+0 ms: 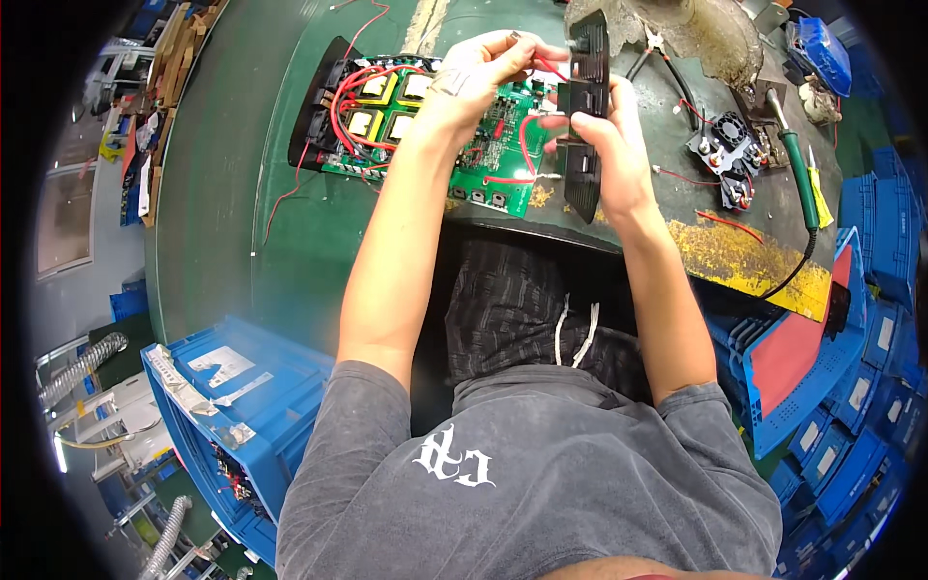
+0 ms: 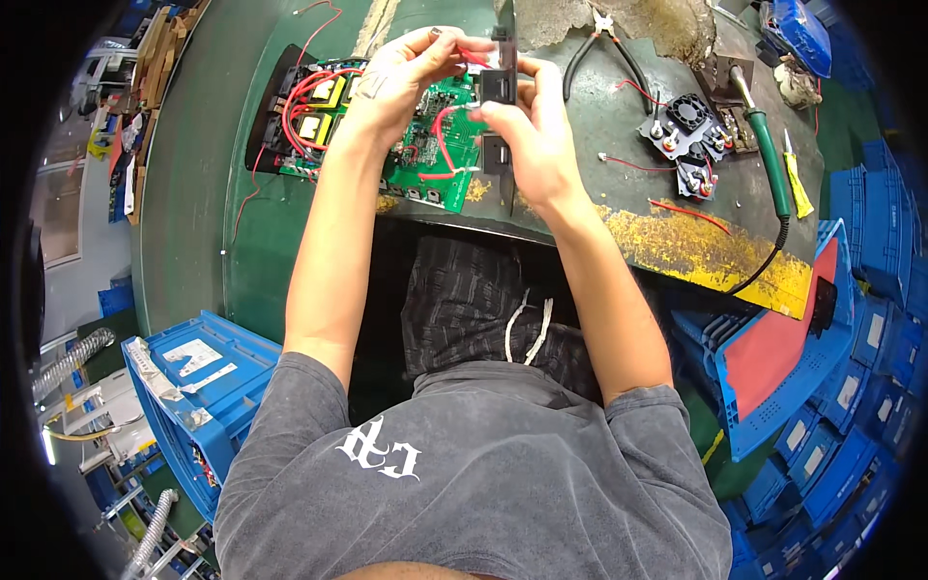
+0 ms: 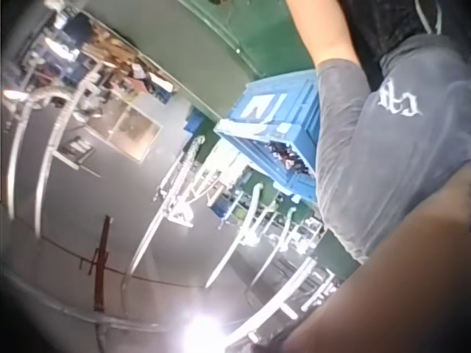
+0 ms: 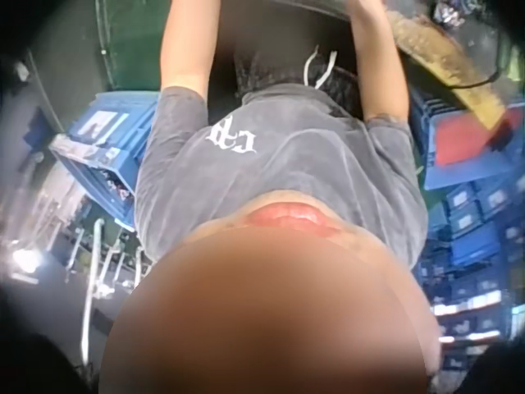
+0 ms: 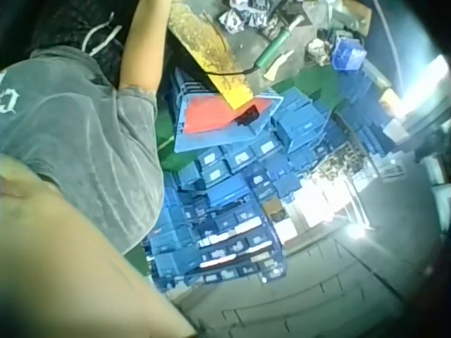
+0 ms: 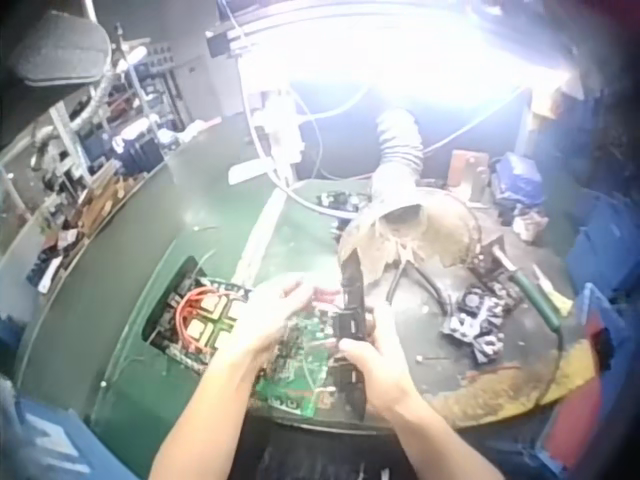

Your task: Assembling and soldering electronic components onto a circuit board.

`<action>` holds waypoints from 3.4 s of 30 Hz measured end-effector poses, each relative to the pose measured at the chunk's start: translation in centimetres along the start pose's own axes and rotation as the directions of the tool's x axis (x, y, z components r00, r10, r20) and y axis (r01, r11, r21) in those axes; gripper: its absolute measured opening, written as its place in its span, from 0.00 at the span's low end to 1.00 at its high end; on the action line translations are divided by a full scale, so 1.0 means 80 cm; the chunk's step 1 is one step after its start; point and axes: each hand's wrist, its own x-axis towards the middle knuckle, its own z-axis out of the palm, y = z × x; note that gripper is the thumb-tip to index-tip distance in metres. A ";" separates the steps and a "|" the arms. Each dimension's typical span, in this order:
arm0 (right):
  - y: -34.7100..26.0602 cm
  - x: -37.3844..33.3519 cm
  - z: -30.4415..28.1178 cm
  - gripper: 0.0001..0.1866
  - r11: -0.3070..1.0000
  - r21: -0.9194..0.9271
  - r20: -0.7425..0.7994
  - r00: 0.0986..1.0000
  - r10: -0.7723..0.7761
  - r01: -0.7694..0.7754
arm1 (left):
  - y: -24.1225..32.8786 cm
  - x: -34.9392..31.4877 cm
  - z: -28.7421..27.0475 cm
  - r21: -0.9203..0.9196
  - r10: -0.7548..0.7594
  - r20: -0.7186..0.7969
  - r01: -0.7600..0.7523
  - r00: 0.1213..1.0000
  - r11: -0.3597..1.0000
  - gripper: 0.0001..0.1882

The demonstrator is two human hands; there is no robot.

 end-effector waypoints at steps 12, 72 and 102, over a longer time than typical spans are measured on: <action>0.005 0.008 -0.016 0.29 0.999 -0.023 0.031 0.999 0.038 -0.037 | -0.006 0.003 -0.005 0.350 0.220 -0.041 -0.193 0.975 0.917 0.11; 0.001 0.039 -0.038 0.26 0.913 -0.351 0.034 0.971 0.236 -0.209 | -0.018 -0.021 -0.005 0.781 0.614 0.224 -0.516 0.757 0.351 0.08; 0.001 0.035 -0.033 0.27 0.952 -0.290 0.068 0.989 0.128 -0.103 | 0.005 -0.017 -0.030 -0.174 -0.124 0.062 0.133 0.990 0.976 0.10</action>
